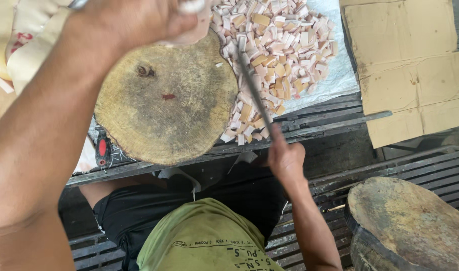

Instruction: The person cuts sheets of pork fat into small cubes using a large knife on a round wooden cutting board. The person repeatedly slices the fat into strips and then dices them, accumulating a pile of diced fat on a white sheet beside the board.

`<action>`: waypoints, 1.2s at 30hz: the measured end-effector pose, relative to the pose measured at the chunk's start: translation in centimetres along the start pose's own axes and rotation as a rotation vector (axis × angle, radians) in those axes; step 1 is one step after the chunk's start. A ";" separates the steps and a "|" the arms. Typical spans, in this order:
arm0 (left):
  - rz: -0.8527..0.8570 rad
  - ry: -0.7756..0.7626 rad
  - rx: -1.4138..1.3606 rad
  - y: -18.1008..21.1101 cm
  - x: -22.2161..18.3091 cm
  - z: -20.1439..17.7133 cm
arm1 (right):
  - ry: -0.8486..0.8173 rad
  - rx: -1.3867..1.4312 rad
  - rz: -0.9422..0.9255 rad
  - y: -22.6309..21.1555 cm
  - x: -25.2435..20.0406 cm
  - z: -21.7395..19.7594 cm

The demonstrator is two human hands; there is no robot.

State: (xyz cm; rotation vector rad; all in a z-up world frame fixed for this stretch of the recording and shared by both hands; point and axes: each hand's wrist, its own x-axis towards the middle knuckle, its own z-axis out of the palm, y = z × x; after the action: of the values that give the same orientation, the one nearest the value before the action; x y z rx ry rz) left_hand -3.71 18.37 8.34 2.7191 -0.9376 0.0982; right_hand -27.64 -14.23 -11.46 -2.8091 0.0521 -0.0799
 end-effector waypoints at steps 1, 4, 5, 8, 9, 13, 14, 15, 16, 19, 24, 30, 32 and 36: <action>0.191 0.016 0.109 0.2 -0.7 0.6 | 0.071 0.103 0.025 0.9 0.2 0.1; 0.581 0.156 0.792 1.4 -5.6 5.2 | 0.179 0.366 0.123 2.4 -0.3 0.5; 0.603 0.027 0.781 1.8 -7.4 7.2 | 0.151 0.423 0.175 2.4 -0.9 0.6; 0.268 -0.359 0.359 1.0 -12.2 12.7 | 0.138 0.534 0.114 1.5 -2.6 1.2; 0.158 -0.261 0.301 0.8 -13.7 14.2 | 0.145 0.560 0.057 0.8 -3.2 1.5; -0.387 0.015 -0.193 0.8 -18.6 18.1 | 0.036 0.727 0.205 -2.8 -6.2 2.4; -0.549 0.054 -0.385 1.2 -19.4 18.7 | 0.021 0.752 0.199 -3.5 -6.9 2.4; -0.615 0.064 -0.399 1.3 -19.4 19.2 | 0.011 0.778 0.182 -4.1 -7.0 2.4; -0.681 0.074 -0.414 1.4 -19.1 19.5 | -0.006 0.764 0.196 -4.5 -7.1 2.4; -0.727 0.057 -0.369 0.8 -16.3 19.7 | -0.063 0.709 0.229 -5.4 -7.2 2.3; -0.731 -0.164 -0.316 -0.2 -9.2 19.5 | 0.069 0.478 -0.118 -5.8 -4.3 2.0; -0.670 -0.046 -0.347 0.3 -6.9 21.0 | 0.002 0.164 -0.210 -5.9 2.5 -0.9; -0.575 0.037 -0.400 -1.1 -5.0 21.5 | -0.067 0.078 -0.073 -6.2 3.0 -1.8; -0.500 -0.235 -0.293 -3.2 1.5 21.9 | -0.114 -0.121 0.090 -5.9 1.3 -2.0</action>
State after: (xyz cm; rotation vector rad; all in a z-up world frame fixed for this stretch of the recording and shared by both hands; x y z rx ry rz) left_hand -1.04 14.10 -13.24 2.6274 -0.2674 -0.4258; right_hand -26.30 -9.35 -7.58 -2.9213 0.1607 0.1085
